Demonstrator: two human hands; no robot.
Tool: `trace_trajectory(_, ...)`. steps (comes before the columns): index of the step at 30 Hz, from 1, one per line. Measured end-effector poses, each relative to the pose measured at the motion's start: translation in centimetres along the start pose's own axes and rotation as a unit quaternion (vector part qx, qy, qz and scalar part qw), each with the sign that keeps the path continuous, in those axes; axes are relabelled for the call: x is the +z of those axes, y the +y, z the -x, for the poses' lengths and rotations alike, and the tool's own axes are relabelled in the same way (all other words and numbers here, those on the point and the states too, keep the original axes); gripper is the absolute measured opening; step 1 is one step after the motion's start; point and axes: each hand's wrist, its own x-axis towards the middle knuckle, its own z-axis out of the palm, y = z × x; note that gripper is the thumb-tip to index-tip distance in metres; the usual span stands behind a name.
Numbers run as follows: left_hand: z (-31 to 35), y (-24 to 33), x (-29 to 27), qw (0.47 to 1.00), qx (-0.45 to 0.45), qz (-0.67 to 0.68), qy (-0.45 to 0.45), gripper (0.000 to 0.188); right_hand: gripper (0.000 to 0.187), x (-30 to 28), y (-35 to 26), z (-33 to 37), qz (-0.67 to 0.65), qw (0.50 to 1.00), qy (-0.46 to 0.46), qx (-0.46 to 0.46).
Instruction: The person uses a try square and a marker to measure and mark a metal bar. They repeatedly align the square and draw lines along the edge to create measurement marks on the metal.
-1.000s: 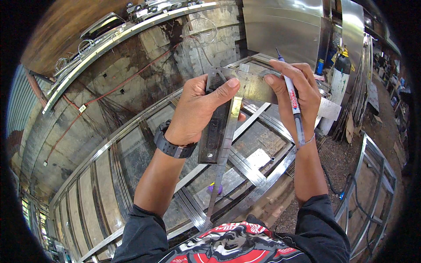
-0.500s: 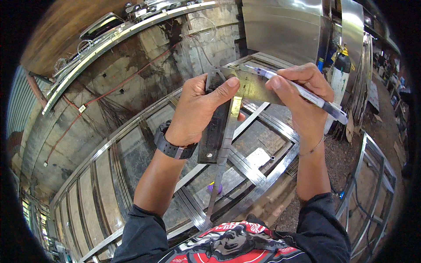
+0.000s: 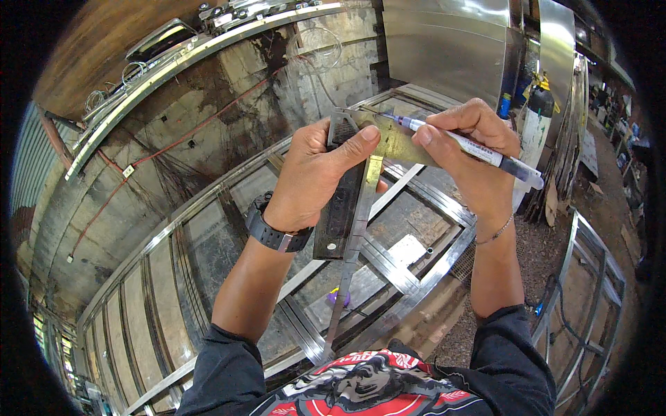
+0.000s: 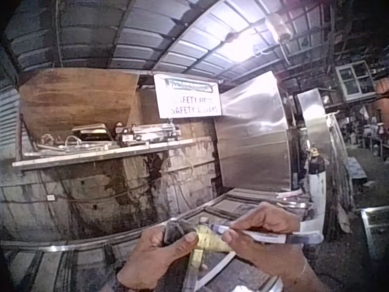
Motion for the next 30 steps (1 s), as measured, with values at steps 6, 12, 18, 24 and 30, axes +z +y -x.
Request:
trace_trajectory(6,0.2,-0.2,-0.1,1.000,0.002,-0.014,-0.013,0.031,0.014,-0.6,0.2,0.4,0.013,1.000,0.015,-0.020)
trace_trajectory(12,1.9,-0.7,-0.5,0.999,-0.039,-0.014,0.020,0.032,0.015,-1.1,-0.1,2.6,0.004,0.992,0.124,-0.014)
trace_trajectory(18,6.2,-2.6,-0.8,0.995,-0.073,-0.030,0.059,0.033,0.031,0.2,2.0,6.4,0.250,0.965,-0.031,-0.075)
trace_trajectory(24,10.1,-4.5,-2.8,0.990,-0.137,-0.018,0.007,0.044,0.020,1.7,2.3,10.3,0.167,0.984,-0.040,-0.052)
trace_trajectory(30,15.0,-8.8,-4.3,0.978,-0.183,0.092,0.034,0.059,0.021,2.1,3.4,13.0,0.100,0.992,-0.007,0.072)
